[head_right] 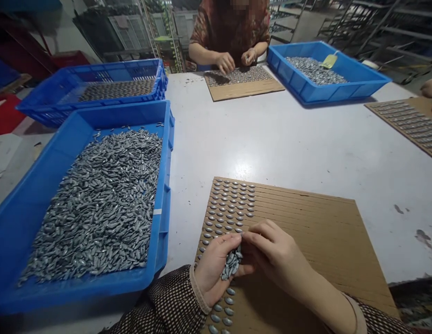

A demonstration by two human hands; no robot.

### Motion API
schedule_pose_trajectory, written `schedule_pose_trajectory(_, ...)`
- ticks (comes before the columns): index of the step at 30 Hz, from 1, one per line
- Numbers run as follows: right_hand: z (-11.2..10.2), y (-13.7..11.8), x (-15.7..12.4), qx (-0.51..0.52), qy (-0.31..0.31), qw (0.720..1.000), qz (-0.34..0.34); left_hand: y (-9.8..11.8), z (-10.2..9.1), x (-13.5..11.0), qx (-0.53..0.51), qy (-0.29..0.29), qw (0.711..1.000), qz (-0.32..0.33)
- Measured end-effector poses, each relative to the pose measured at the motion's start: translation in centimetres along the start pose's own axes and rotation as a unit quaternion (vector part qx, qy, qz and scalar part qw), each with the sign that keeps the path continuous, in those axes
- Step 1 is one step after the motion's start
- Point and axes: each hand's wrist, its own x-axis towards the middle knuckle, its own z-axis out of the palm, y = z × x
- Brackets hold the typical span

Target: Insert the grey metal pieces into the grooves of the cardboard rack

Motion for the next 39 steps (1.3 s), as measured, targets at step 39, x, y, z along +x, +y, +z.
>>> schedule_pose_trajectory(39,0.5,0.3,-0.2,0.014,-0.046,0.999,0.025,-0.2,-0.3,0.3,-0.067,0.009,0.998,0.017)
